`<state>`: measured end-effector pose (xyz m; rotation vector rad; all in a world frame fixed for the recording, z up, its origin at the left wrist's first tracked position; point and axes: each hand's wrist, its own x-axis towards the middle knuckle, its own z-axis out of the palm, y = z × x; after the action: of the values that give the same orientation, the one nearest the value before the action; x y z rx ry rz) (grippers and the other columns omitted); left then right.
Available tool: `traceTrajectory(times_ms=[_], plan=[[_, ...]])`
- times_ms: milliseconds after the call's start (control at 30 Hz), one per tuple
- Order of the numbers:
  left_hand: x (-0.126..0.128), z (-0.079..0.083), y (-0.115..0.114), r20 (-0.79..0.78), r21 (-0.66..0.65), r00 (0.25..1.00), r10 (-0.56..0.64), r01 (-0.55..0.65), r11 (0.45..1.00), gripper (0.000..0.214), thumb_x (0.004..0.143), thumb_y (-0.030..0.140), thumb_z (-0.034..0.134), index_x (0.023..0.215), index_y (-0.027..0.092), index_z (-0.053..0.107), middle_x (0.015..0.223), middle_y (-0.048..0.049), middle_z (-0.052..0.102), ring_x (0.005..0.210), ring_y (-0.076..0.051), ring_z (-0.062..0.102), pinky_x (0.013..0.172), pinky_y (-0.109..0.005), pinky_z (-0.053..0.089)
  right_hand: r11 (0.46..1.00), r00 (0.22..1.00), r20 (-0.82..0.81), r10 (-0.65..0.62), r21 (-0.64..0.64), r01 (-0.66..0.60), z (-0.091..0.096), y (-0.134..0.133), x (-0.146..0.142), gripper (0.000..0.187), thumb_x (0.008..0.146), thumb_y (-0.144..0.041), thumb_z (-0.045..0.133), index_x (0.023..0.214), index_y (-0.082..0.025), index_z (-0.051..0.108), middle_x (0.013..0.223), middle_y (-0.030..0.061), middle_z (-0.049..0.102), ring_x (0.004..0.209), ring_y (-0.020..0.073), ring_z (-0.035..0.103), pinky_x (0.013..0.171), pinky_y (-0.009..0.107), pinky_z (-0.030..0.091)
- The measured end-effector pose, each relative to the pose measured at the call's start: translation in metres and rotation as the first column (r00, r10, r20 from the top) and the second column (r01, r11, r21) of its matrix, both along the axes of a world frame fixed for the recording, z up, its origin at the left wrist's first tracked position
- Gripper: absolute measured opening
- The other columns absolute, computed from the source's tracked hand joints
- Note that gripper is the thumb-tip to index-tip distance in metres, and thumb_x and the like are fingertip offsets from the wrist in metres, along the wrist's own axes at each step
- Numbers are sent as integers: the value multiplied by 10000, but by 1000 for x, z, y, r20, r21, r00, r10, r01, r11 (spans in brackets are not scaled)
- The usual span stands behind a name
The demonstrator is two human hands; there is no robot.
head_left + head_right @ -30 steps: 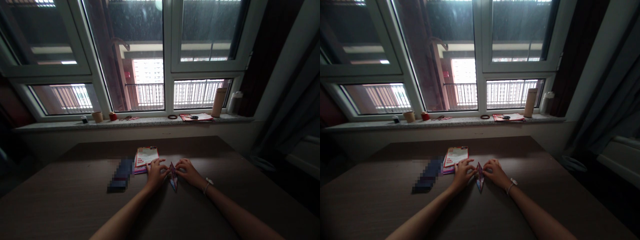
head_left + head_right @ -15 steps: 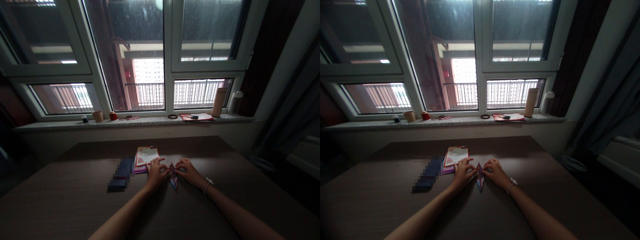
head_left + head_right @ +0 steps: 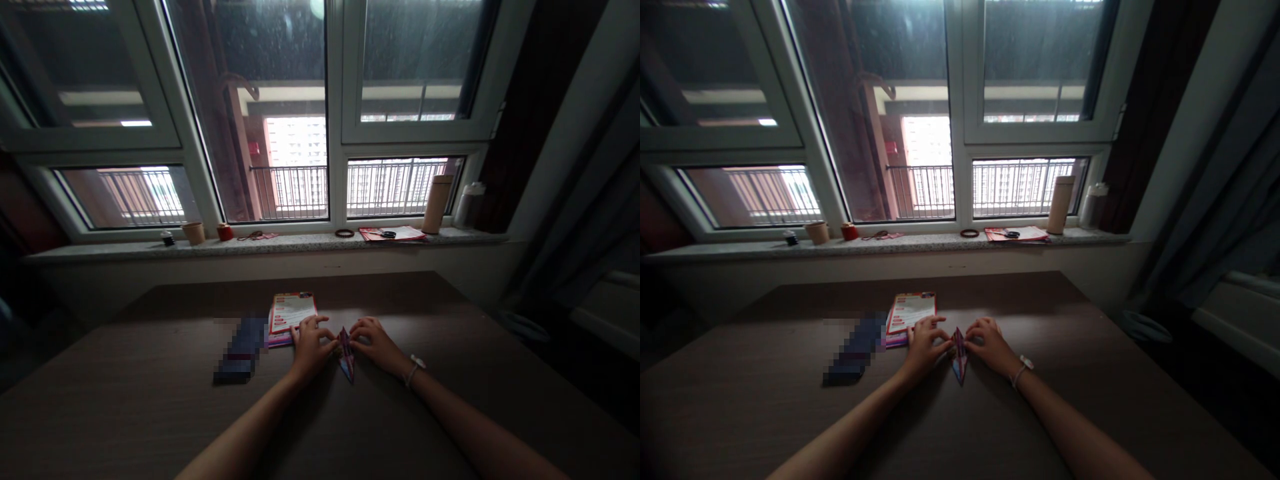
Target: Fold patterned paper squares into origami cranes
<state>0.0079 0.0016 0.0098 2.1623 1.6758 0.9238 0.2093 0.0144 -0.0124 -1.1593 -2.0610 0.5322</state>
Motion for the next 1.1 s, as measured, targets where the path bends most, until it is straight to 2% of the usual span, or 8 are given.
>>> traceTrajectory(times_ms=[633,833,1100], plan=[[0,0,-1,-4,4,1000,-1,1,1000,47,736,280,720,690,275,728,1192,-22,586,1191,-285,432,1065,-642,95,1000,1000,-9,8,2,-8,4,-3,-1,148,818,-382,647,779,-246,687,963,23,641,1050,219,490,976,374,337],[2,-2,1,-18,13,1000,-23,24,1000,44,736,319,724,702,293,734,1208,-22,589,1197,-294,425,1059,-667,64,1000,999,-44,-9,-3,9,2,1,-2,145,842,-379,608,865,-262,691,981,31,624,1049,218,499,962,370,356],[2,-3,-1,-19,21,999,-40,40,999,69,786,309,685,773,328,749,1271,-8,576,1224,-312,407,1047,-696,59,1000,997,-71,8,2,-8,4,1,-1,151,840,-360,605,798,-237,680,955,31,631,1031,215,507,955,367,353]])
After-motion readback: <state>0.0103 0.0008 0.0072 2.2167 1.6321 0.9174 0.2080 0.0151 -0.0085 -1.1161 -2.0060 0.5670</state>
